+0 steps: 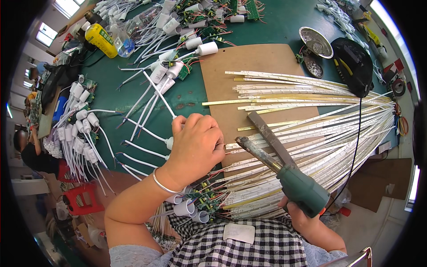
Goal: The person uses a soldering iron to attach wires to small circuit boards. They repeatedly pick up a board, apply the soldering iron to the connection points, and place the finished unit on the table. The workspace is cluttered with numerous similar components and tools.
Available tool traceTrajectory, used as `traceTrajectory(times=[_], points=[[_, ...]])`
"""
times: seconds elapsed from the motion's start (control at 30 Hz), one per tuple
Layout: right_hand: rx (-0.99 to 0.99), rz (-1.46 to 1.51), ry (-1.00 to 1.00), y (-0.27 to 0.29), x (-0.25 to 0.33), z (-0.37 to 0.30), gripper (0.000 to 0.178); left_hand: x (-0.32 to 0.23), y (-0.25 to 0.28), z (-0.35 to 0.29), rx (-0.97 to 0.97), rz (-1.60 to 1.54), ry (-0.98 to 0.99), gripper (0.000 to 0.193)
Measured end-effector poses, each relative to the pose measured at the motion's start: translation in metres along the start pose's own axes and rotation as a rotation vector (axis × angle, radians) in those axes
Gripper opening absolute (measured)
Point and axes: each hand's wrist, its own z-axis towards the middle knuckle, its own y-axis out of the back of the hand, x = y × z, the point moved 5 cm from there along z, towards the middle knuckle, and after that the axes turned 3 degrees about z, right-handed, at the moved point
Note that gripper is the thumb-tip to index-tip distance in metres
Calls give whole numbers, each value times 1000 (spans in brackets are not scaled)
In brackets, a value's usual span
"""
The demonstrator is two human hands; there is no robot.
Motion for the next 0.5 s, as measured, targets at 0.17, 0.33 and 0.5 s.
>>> traceTrajectory(times=[0.17, 0.33, 0.5], points=[[11, -3, -14, 0, 1, 2, 44, -2, 1, 3, -11, 61, -53, 13], [15, 12, -17, -1, 2, 4, 44, -3, -1, 2, -48, 79, -87, 16], [-9, 30, -33, -1, 0, 2, 44, -4, 1, 2, -74, 91, -101, 17]])
